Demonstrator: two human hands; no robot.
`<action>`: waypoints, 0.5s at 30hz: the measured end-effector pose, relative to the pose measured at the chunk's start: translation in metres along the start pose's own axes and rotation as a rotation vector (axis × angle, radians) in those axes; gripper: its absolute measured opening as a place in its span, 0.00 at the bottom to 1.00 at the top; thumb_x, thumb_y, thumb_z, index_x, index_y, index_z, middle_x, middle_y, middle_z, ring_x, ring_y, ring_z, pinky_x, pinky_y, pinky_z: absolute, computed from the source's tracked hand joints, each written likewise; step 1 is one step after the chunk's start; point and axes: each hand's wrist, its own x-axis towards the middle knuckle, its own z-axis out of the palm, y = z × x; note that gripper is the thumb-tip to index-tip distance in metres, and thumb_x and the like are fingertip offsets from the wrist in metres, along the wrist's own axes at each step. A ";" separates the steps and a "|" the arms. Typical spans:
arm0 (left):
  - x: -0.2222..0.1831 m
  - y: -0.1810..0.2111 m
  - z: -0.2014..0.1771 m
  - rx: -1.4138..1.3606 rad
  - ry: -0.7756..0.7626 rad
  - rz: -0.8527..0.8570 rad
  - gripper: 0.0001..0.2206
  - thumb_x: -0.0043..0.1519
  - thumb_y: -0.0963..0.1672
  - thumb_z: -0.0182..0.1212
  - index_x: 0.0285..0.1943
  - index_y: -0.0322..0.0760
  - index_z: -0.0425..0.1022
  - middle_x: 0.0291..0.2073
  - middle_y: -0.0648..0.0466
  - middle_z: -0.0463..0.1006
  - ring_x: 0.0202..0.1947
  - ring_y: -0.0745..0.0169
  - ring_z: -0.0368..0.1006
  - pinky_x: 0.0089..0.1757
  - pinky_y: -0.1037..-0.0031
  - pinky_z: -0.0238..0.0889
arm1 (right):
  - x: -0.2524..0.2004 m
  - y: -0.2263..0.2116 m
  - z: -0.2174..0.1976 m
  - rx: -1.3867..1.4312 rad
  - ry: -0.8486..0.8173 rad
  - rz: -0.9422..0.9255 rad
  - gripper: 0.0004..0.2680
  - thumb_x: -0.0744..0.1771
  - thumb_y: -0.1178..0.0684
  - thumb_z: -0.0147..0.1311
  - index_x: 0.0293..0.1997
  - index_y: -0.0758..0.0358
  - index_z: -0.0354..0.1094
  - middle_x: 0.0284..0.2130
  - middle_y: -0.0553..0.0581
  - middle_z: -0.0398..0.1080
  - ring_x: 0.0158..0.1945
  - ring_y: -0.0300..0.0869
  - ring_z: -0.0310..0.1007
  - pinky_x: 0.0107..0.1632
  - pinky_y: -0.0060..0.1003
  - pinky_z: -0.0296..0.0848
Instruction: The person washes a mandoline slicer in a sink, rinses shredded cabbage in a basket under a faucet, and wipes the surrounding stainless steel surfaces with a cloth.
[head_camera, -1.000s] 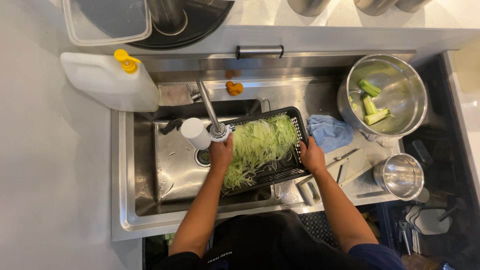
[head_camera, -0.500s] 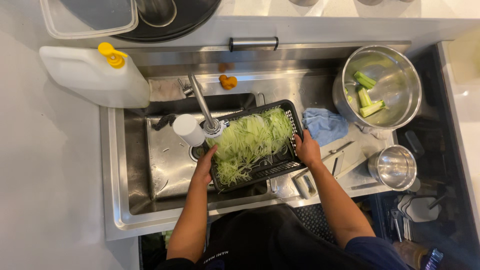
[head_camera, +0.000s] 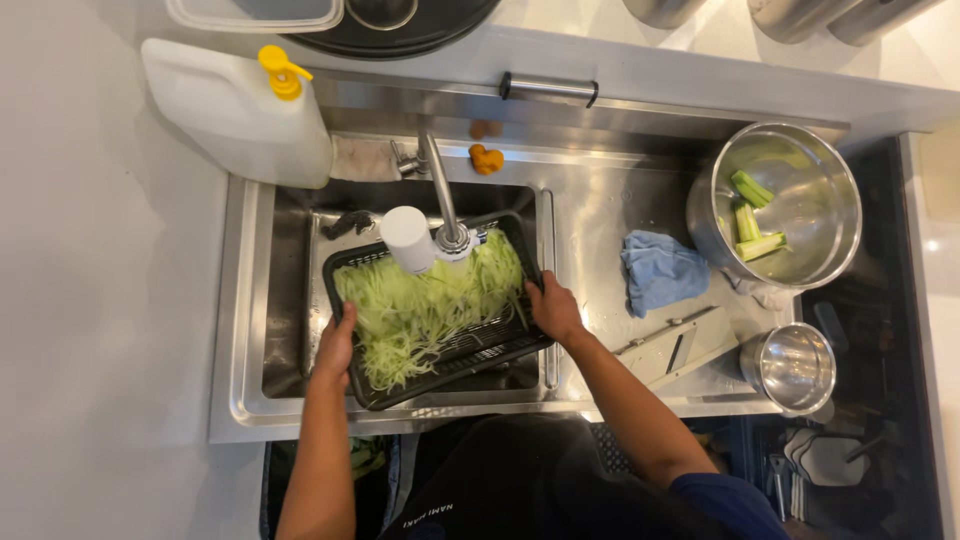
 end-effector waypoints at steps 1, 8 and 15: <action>-0.005 0.000 -0.008 0.009 0.008 0.020 0.35 0.63 0.58 0.55 0.73 0.32 0.63 0.62 0.44 0.73 0.58 0.53 0.71 0.53 0.64 0.67 | -0.003 -0.004 0.007 -0.039 0.153 -0.189 0.13 0.69 0.47 0.54 0.53 0.65 0.62 0.39 0.75 0.75 0.43 0.70 0.75 0.48 0.57 0.73; -0.015 -0.008 -0.026 0.036 0.132 0.034 0.33 0.64 0.57 0.55 0.72 0.32 0.63 0.62 0.44 0.72 0.58 0.53 0.70 0.53 0.64 0.66 | 0.036 -0.047 0.052 0.404 0.087 -0.370 0.11 0.69 0.56 0.55 0.57 0.65 0.65 0.43 0.63 0.77 0.45 0.53 0.79 0.48 0.43 0.77; -0.005 -0.046 0.009 -0.089 0.114 0.103 0.28 0.66 0.53 0.57 0.67 0.29 0.67 0.58 0.44 0.76 0.54 0.53 0.73 0.51 0.65 0.68 | 0.078 -0.095 0.100 1.104 -0.556 0.031 0.06 0.69 0.56 0.53 0.50 0.63 0.71 0.41 0.55 0.77 0.42 0.39 0.79 0.47 0.36 0.79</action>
